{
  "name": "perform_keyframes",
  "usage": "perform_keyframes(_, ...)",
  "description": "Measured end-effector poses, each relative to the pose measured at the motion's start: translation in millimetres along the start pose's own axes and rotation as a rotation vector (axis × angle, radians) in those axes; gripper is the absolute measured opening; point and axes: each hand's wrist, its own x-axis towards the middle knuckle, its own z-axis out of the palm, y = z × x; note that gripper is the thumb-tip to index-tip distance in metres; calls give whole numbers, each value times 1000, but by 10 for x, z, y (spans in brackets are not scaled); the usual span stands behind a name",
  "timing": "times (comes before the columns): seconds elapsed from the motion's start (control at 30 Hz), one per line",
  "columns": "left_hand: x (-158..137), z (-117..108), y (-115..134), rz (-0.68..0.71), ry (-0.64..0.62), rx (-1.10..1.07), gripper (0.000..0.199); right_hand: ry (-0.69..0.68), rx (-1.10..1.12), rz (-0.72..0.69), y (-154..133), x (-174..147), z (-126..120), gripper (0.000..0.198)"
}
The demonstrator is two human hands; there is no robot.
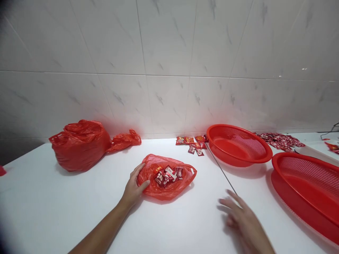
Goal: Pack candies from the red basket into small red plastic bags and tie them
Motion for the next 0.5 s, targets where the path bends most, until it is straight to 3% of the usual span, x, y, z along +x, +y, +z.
perform_keyframes(0.07,8,-8,19,-5,21,-1,68,-77,-233,-54,-196,55,466,85)
perform_keyframes(0.13,19,-10,54,-3,34,-56,63,-48,-639,-226,-486,198,819,84)
perform_keyframes(0.17,26,-8,74,-4,40,-96,60,-19,-871,-290,-645,288,950,78)
perform_keyframes(0.27,49,1,126,-74,92,-253,53,-163,-1307,-355,-1097,523,1207,41)
perform_keyframes(0.37,75,-9,146,-251,108,-467,51,-199,-1368,-421,-1458,603,1347,19)
perform_keyframes(0.5,103,-58,135,-335,74,-550,37,-291,-1193,-583,-1796,503,1396,23)
